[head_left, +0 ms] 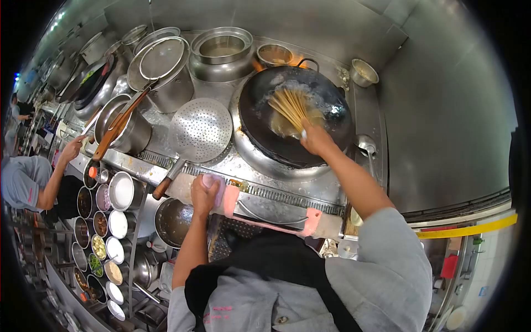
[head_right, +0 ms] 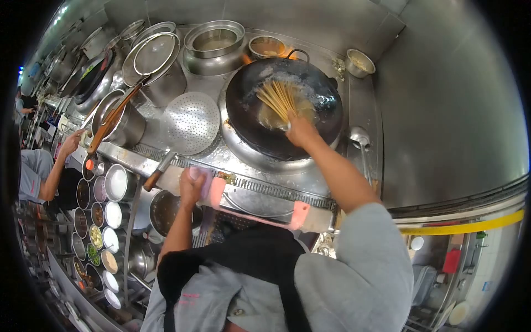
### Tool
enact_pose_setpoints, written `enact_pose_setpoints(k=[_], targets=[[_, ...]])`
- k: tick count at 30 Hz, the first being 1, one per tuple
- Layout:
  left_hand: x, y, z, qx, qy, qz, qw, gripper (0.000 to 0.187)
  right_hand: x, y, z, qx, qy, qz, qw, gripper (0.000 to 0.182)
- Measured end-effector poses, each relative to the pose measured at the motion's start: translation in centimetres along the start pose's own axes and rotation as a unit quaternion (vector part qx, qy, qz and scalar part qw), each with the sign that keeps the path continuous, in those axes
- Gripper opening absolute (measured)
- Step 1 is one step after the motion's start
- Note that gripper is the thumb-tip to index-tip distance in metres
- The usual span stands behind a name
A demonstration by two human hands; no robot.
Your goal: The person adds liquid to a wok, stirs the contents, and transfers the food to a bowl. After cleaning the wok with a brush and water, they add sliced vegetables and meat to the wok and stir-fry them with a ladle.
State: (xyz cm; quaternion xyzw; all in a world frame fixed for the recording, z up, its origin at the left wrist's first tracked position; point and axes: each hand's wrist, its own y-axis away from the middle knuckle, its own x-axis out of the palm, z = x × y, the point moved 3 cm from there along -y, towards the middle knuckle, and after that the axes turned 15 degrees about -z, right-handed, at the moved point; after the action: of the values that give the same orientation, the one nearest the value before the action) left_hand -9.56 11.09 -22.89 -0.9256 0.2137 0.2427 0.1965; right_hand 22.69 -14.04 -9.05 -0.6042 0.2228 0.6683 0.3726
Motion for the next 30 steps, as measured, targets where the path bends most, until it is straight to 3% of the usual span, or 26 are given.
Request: enact_pose_setpoints(k=[3,6,8,10,12,15,17,19,21,23,25,27,29,30], targets=[[0.1,0.3,0.4,-0.006,-0.005,0.002,1.000,0.040,-1.3,1.8,-3.9,0.068,0.067,0.018,0.995,0.068],[0.0,0.0,-0.2,-0.004,0.000,-0.003,1.000,0.040,0.2,-4.5,-8.3,0.105,0.018,-0.057,0.993,0.060],[-0.2,0.1,-0.2,-0.004,-0.001,-0.004,1.000,0.040,2.2,-6.8,-6.0,0.064,-0.077,-0.071,0.992,0.053],[0.3,0.1,0.3,0.000,0.003,-0.004,1.000,0.041,4.3,-7.4,-3.0,0.053,-0.055,-0.053,0.996,0.066],[0.0,0.1,-0.1,-0.001,0.034,0.008,0.999,0.040,3.5,-4.9,-0.8,-0.007,-0.061,-0.004,0.998,0.072],[0.6,0.2,0.7,-0.002,0.041,0.006,0.999,0.040,0.9,1.3,-2.5,-0.133,-0.111,-0.002,0.985,0.065],[0.7,0.1,1.2,0.002,0.030,-0.007,1.000,0.040,-4.0,4.6,-2.8,0.002,0.003,0.109,0.994,0.064],[0.3,0.2,0.7,-0.012,0.020,0.002,1.000,0.041,-5.1,4.3,-6.2,0.078,0.075,0.134,0.985,0.067],[0.2,0.2,0.5,-0.017,0.014,0.000,1.000,0.041,-3.9,0.7,-9.5,0.097,0.102,0.049,0.989,0.072],[0.4,0.1,0.6,-0.010,0.007,-0.008,1.000,0.041,-0.3,-5.4,-11.5,0.081,0.031,-0.001,0.996,0.074],[0.2,0.2,0.4,-0.007,0.003,-0.007,1.000,0.041,1.6,-8.3,-7.2,0.070,-0.195,0.018,0.978,0.069],[0.2,-0.2,0.0,-0.004,0.006,-0.013,1.000,0.041,2.7,-7.5,-2.5,0.101,-0.165,-0.031,0.981,0.067],[0.3,0.1,-0.1,-0.004,0.018,-0.012,1.000,0.042,0.3,-4.0,0.2,0.078,-0.166,0.064,0.981,0.073],[0.5,0.1,0.0,-0.003,0.017,-0.002,1.000,0.042,0.8,-2.2,-0.4,0.011,-0.145,0.065,0.987,0.074]])
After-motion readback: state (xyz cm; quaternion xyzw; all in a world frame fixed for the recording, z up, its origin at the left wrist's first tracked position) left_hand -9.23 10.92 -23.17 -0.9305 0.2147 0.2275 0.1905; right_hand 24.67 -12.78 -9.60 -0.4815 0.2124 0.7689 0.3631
